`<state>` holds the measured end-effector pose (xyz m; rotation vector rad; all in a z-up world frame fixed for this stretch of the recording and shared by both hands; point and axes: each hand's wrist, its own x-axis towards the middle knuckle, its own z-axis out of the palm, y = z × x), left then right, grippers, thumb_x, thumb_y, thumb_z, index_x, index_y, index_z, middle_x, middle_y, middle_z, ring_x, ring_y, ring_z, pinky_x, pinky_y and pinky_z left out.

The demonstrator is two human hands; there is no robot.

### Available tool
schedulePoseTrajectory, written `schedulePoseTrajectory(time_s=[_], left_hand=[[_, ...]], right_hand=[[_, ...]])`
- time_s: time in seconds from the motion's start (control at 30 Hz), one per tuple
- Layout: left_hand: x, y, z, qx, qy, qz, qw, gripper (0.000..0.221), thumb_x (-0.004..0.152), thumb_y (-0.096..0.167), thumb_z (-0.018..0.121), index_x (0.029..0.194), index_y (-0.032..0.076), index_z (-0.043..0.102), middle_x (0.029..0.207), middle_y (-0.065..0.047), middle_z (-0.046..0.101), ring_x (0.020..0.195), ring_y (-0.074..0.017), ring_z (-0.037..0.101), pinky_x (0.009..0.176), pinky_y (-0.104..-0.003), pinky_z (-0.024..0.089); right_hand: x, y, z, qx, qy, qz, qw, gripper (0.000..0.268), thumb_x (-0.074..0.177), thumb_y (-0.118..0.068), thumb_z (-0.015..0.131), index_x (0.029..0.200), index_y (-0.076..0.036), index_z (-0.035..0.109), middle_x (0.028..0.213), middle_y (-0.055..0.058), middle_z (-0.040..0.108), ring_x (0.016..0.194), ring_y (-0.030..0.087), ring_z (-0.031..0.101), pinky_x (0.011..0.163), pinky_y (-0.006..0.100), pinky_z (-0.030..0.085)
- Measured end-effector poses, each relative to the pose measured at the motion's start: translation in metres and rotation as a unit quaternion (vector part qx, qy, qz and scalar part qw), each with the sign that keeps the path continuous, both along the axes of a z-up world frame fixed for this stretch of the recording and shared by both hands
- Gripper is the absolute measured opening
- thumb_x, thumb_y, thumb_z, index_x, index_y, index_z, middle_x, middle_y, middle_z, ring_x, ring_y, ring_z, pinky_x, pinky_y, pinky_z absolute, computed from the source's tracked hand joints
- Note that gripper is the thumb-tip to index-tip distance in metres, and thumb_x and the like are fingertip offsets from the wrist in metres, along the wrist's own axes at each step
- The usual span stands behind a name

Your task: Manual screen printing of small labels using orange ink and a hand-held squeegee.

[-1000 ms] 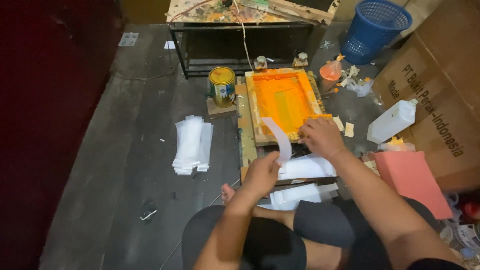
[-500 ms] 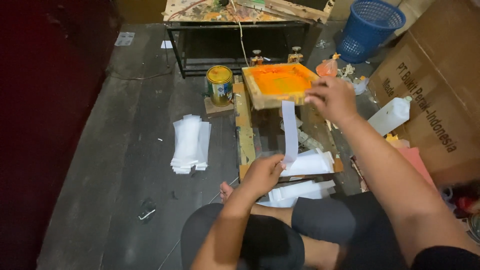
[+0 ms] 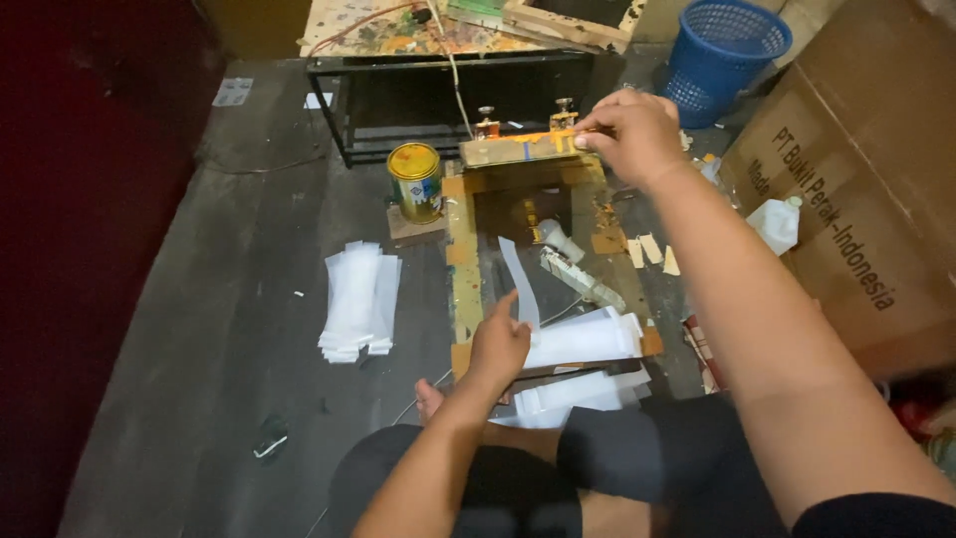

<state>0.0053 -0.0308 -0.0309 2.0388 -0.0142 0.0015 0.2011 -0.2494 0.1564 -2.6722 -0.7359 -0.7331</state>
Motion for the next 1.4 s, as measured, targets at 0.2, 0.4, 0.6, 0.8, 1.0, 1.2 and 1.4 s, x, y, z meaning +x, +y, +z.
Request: schedulePoseTrajectory(time_s=[0.2,0.4,0.6,0.8,1.0,1.2,1.4], left_hand=[[0.061,-0.018,0.002,0.045,0.043,0.02,0.998,0.055,0.09,0.014,0.065,0.144,0.011,0.054,0.085,-0.007,0.074,0.084,-0.028,0.072,0.08,-0.038,0.055],[0.103,-0.026,-0.027,0.151,0.002,0.042,0.988,0.037,0.089,0.023,0.063,0.124,0.013,0.071,0.09,-0.008,0.078,0.086,-0.0338,0.072,0.079,-0.042,0.056],[0.104,-0.03,-0.025,0.296,-0.167,0.048,0.939,0.03,0.087,0.031,0.069,0.109,0.012,0.076,0.104,-0.016,0.064,0.084,-0.0387,0.064,0.074,-0.049,0.053],[0.099,-0.032,-0.031,0.341,-0.19,-0.079,0.917,0.048,0.095,0.034,0.059,0.136,0.009,0.062,0.139,-0.012,0.057,0.114,-0.0352,0.052,0.097,-0.05,0.038],[0.099,-0.039,-0.028,0.327,-0.182,-0.087,0.923,0.049,0.094,0.028,0.059,0.138,0.007,0.059,0.146,-0.014,0.053,0.118,-0.0364,0.05,0.096,-0.048,0.039],[0.101,-0.04,-0.033,0.346,-0.167,-0.088,0.919,0.05,0.096,0.03,0.057,0.14,0.008,0.058,0.149,-0.012,0.052,0.123,-0.0357,0.049,0.097,-0.049,0.038],[0.1,-0.04,-0.032,0.34,-0.161,-0.085,0.923,0.05,0.095,0.031,0.058,0.14,0.008,0.058,0.149,-0.012,0.052,0.125,-0.0352,0.049,0.099,-0.049,0.037]], right_hand=[[0.009,0.006,0.01,0.011,0.016,-0.015,1.0,0.008,0.091,-0.029,0.078,0.097,-0.025,0.082,0.102,-0.005,0.069,0.104,0.018,0.06,0.101,0.042,0.033],[0.022,0.01,0.022,0.024,0.044,-0.032,0.998,0.008,0.088,-0.032,0.08,0.089,-0.024,0.081,0.098,-0.007,0.07,0.096,0.016,0.06,0.1,0.041,0.034],[0.03,0.013,0.039,0.023,0.059,-0.028,0.998,0.005,0.087,-0.028,0.083,0.091,-0.025,0.082,0.094,-0.005,0.071,0.091,0.017,0.062,0.093,0.041,0.036],[0.06,0.012,0.043,-0.006,0.047,-0.032,0.998,0.006,0.092,-0.032,0.08,0.091,-0.026,0.083,0.091,-0.003,0.071,0.089,0.021,0.063,0.094,0.044,0.038],[0.067,0.009,0.047,0.017,0.056,-0.01,0.998,0.006,0.093,-0.027,0.082,0.091,-0.021,0.083,0.081,-0.004,0.072,0.071,0.017,0.062,0.099,0.042,0.038],[0.068,0.011,0.049,0.021,0.056,-0.017,0.998,0.004,0.091,-0.023,0.084,0.095,-0.022,0.084,0.079,-0.003,0.074,0.069,0.015,0.064,0.097,0.04,0.041],[0.068,0.01,0.049,0.02,0.072,-0.027,0.997,0.004,0.093,-0.025,0.083,0.095,-0.022,0.084,0.081,-0.002,0.074,0.071,0.016,0.063,0.091,0.037,0.046]])
